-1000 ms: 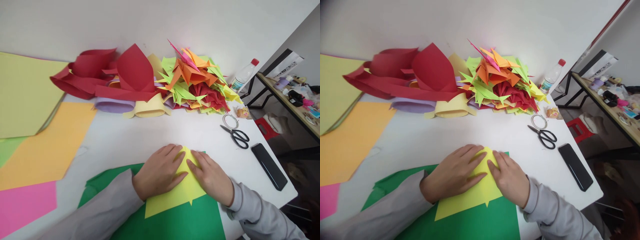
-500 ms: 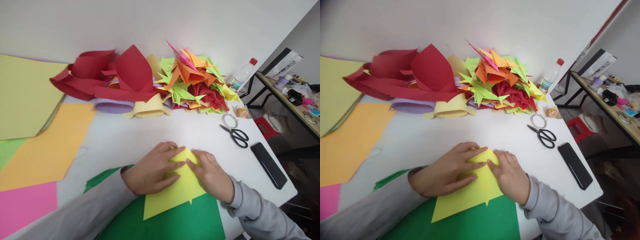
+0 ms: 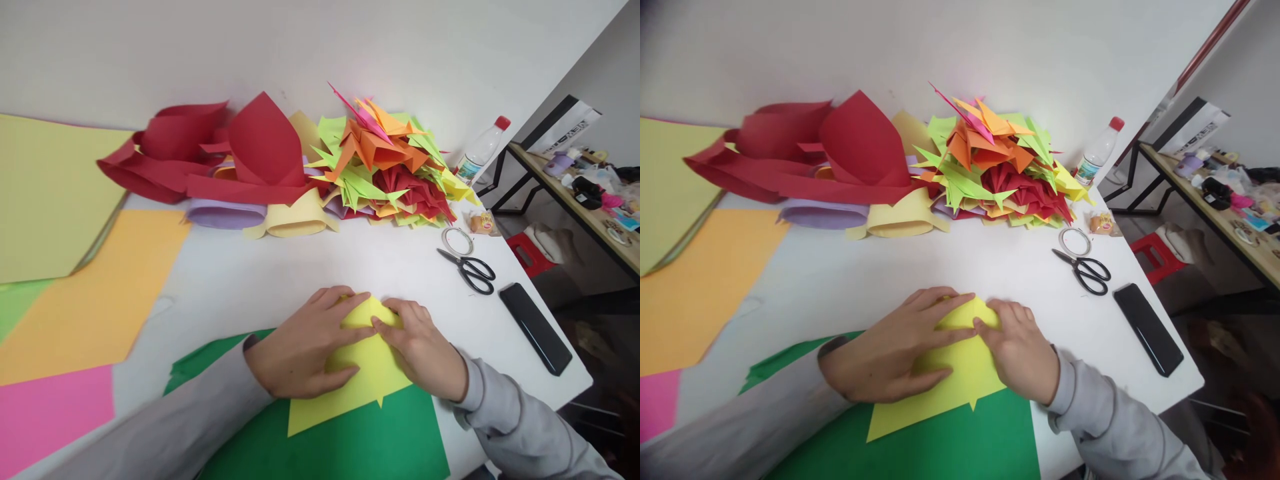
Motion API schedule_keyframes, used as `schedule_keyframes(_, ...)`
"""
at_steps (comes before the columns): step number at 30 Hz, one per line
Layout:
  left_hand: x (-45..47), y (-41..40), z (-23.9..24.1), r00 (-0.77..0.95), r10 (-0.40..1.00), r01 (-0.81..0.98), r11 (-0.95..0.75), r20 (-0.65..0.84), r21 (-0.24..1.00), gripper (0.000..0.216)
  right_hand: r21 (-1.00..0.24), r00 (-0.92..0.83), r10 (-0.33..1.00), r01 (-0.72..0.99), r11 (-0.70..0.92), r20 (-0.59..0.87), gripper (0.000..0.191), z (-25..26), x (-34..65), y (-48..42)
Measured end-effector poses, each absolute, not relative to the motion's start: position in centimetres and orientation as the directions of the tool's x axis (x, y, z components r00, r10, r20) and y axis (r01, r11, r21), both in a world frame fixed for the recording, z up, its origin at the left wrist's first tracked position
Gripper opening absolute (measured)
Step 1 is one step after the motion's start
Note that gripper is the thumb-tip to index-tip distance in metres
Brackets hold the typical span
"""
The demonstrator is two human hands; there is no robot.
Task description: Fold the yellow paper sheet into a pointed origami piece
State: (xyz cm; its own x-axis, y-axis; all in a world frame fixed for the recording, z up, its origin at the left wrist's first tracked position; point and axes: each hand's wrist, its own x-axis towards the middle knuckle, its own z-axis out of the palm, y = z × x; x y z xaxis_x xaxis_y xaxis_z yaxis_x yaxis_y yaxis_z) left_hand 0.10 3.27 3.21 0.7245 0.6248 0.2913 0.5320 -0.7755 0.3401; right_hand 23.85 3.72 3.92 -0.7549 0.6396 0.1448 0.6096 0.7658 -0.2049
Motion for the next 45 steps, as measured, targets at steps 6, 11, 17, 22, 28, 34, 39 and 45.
schedule_keyframes(6,0.5,3.2,3.3,0.710,0.644,0.572,-0.764,0.286,0.299,0.034,-0.194,-0.741,0.656,0.629,0.753,0.144,0.040,3.9,23.8,3.5)
schedule_keyframes(11,0.8,3.1,3.5,0.701,0.661,0.597,-0.749,0.269,0.288,0.029,-0.164,-0.765,0.629,0.609,0.776,0.138,0.036,4.2,23.7,3.6)
schedule_keyframes(17,0.7,3.3,3.8,0.713,0.645,0.576,-0.763,0.275,0.293,0.023,-0.126,-0.796,0.595,0.583,0.803,0.106,0.032,4.7,23.6,3.8)
schedule_keyframes(22,0.9,3.1,4.4,0.704,0.662,0.593,-0.747,0.257,0.301,0.021,-0.078,-0.808,0.581,0.576,0.814,0.098,0.032,5.0,23.6,4.0)
schedule_keyframes(28,0.8,3.1,4.6,0.708,0.669,0.607,-0.740,0.227,0.291,0.025,-0.124,-0.817,0.576,0.571,0.812,0.013,0.032,6.2,24.3,4.5)
schedule_keyframes(34,0.7,3.3,4.2,0.725,0.650,0.610,-0.760,0.228,0.225,0.034,-0.136,-0.763,0.646,0.641,0.755,-0.012,0.019,7.5,25.3,3.7)
schedule_keyframes(39,0.5,3.6,4.2,0.729,0.642,0.610,-0.767,0.238,0.198,0.034,-0.175,-0.761,0.648,0.634,0.753,0.030,0.017,7.5,25.6,4.0)
schedule_keyframes(45,-1.6,5.5,4.1,0.717,0.659,0.628,-0.752,0.226,0.198,0.036,-0.258,-0.766,0.634,0.594,0.762,0.109,0.029,5.5,25.3,5.7)
